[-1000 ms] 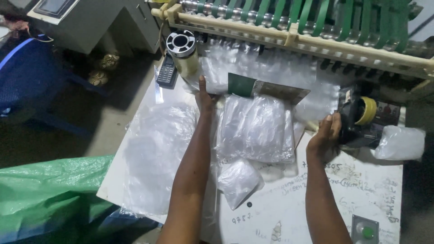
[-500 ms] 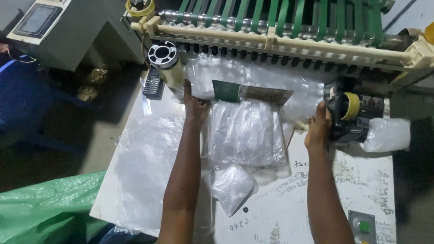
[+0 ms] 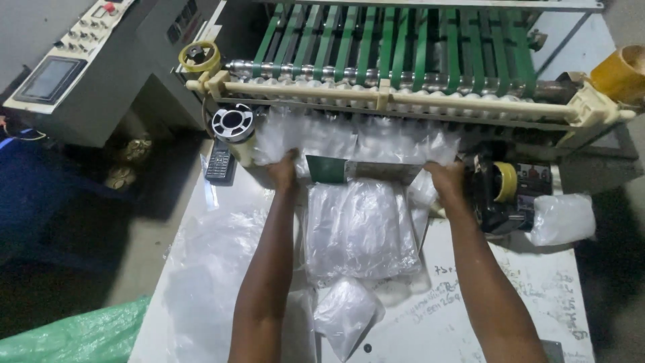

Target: Organizing and folding clear plastic bags on a work table in a factory setting.

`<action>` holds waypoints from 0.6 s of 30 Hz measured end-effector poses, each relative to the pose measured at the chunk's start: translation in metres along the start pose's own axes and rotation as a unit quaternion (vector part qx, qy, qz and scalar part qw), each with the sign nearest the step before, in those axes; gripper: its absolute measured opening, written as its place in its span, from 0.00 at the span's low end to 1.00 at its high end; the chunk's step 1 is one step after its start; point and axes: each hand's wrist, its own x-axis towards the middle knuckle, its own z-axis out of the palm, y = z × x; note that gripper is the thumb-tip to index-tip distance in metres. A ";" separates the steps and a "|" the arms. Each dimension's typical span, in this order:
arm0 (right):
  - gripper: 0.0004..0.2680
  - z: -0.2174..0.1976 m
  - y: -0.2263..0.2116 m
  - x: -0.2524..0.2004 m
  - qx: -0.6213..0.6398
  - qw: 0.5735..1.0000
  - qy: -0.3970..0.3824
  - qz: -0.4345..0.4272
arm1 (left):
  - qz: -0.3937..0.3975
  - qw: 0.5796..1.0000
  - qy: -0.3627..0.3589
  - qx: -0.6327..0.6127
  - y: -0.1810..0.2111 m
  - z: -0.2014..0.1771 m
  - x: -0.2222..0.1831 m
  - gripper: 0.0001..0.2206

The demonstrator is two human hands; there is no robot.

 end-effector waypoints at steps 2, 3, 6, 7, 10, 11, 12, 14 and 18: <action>0.33 -0.010 0.030 0.007 0.136 0.989 0.050 -0.011 | 0.069 0.995 0.064 0.019 0.072 -0.023 -0.093 0.36; 0.33 -0.028 0.020 -0.035 0.136 0.989 0.054 -0.011 | 0.069 0.996 0.061 0.018 0.052 -0.032 -0.076 0.36; 0.21 -0.066 0.038 -0.118 0.161 0.976 0.126 -0.079 | 0.358 0.924 0.133 0.036 0.014 -0.072 -0.054 0.25; 0.18 -0.070 0.071 -0.113 0.088 0.949 0.166 -0.252 | 0.357 0.929 0.076 -0.059 0.018 -0.093 -0.065 0.28; 0.12 -0.121 0.065 -0.166 -0.031 0.860 0.143 -0.490 | 0.310 0.935 -0.023 -0.174 0.031 -0.158 -0.107 0.35; 0.14 -0.145 0.048 -0.199 -0.071 0.822 0.081 -0.559 | 0.266 0.943 -0.060 -0.191 0.033 -0.186 -0.125 0.37; 0.14 -0.158 0.048 -0.214 -0.073 0.825 0.078 -0.554 | 0.262 0.945 -0.059 -0.186 0.028 -0.203 -0.133 0.37; 0.11 -0.182 0.046 -0.242 -0.281 0.765 -0.003 -0.579 | 0.326 0.914 -0.007 0.241 0.017 -0.238 -0.148 0.36; 0.33 -0.209 0.046 -0.273 -0.480 0.747 -0.290 -0.356 | 0.202 0.950 -0.124 0.202 0.002 -0.243 -0.209 0.35</action>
